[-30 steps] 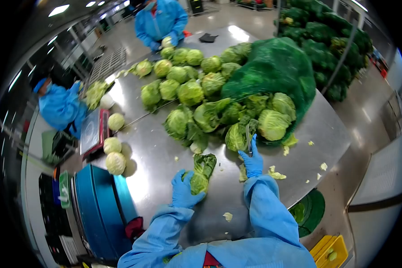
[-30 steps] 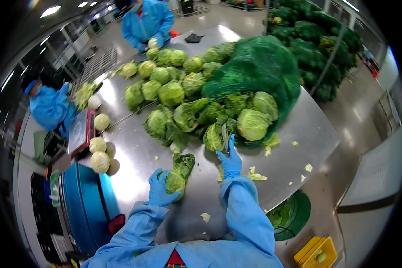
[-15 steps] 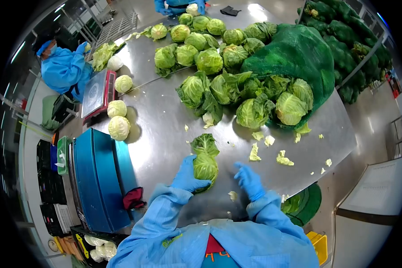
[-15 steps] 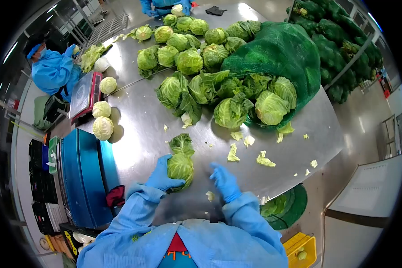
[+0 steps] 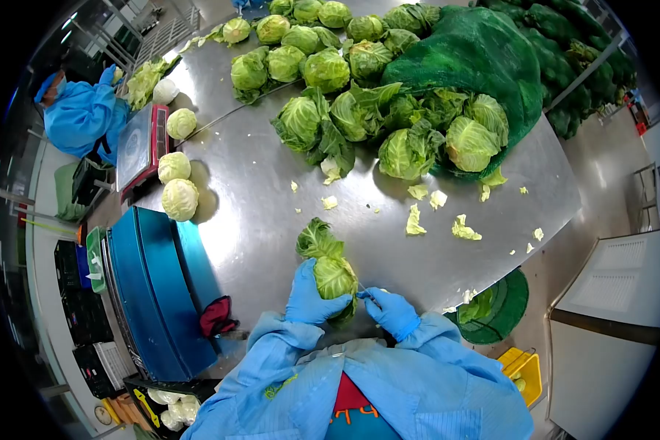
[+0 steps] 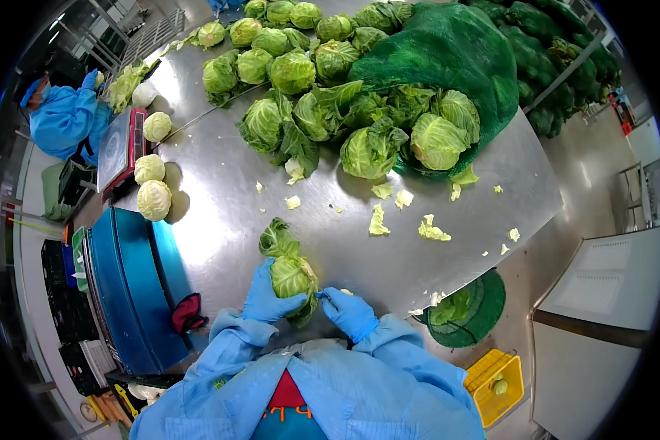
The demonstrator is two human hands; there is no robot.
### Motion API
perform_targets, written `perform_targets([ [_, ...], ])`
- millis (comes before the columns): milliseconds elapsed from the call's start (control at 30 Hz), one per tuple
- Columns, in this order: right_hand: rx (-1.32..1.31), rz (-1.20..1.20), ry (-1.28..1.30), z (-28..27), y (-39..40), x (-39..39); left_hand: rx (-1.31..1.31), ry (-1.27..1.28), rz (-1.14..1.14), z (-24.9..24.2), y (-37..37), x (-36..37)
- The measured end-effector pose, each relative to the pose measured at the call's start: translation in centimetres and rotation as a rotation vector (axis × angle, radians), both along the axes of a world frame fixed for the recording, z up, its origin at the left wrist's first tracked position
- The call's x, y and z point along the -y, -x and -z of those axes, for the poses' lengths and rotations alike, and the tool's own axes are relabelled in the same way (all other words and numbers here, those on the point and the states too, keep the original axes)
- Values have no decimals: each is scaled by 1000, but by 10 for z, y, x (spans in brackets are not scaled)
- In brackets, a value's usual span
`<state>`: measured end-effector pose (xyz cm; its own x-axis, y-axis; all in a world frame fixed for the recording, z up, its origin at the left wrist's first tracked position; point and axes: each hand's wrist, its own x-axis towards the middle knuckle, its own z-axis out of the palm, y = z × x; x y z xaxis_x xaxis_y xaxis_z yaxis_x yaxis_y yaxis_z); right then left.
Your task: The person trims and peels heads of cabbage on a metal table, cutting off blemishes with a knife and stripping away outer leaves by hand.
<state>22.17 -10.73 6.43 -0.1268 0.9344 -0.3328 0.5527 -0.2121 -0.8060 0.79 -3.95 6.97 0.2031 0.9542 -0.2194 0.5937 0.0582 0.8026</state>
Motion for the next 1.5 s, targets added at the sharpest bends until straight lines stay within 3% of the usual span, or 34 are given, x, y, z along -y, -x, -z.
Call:
perform_targets([
  [100, 65, -91, -10, 9, 2, -5, 14, 58, -17, -8, 1, 0],
  [300, 289, -218, 284, -13, 11, -39, -102, -2, 12, -6, 2, -3],
  [367, 316, -216, 191, 24, 16, -42, -109, -8, 48, -23, -5, -5],
  [400, 316, -192, 173, 38, 18, -46, -240, -172, 75, -12, -12, 6],
  [467, 327, -180, 53, 45, 14, -44, -135, -166, 48, -2, -6, 5],
  [567, -235, 187, 456, 79, 2, -38, 91, -5, 39, -1, 26, 2],
  [600, -302, 252, 552, 64, 3, -45, 182, 58, 57, 13, 47, -2],
  [633, -289, 307, 487, 54, 4, -45, 270, 118, 82, 19, 64, -3],
  [733, -312, 492, 257, 25, 16, -42, 82, -232, 102, 8, 92, 7],
  [833, -434, 539, 16, -10, 45, -50, 74, 131, -223, 10, 75, 11],
  [900, -624, 541, 149, -28, 57, -64, 9, -5, -220, 20, 69, 14],
  [1000, -462, 304, -133, -10, 67, -83, -180, -28, -94, 6, 70, 12],
  [1100, 8, 4, -681, -20, 76, -128, 207, 194, -132, 7, 85, 17],
  [1167, 469, -87, -678, -4, 80, -166, 161, 236, -51, -7, 90, 13],
  [1233, 707, -172, -536, 44, 83, -192, 100, 225, -1, -8, 96, 18],
  [1267, 732, -185, -453, 57, 82, -198, 40, 169, 28, -10, 94, 20],
  [1300, 751, -212, -377, 72, 82, -200, 334, 287, 64, -13, 88, 13],
  [1333, 747, -185, -300, 60, 83, -198, 207, 6, 11, 7, 84, 27],
  [1367, 754, -202, -380, 85, 66, -196, 159, -101, 46, 19, 85, 31],
  [1400, 571, -190, -407, 88, 48, -186, 17, -111, 113, 27, 82, 32],
  [1500, 811, -118, -327, 53, 18, -147, 275, 197, 137, -3, 92, 24],
])
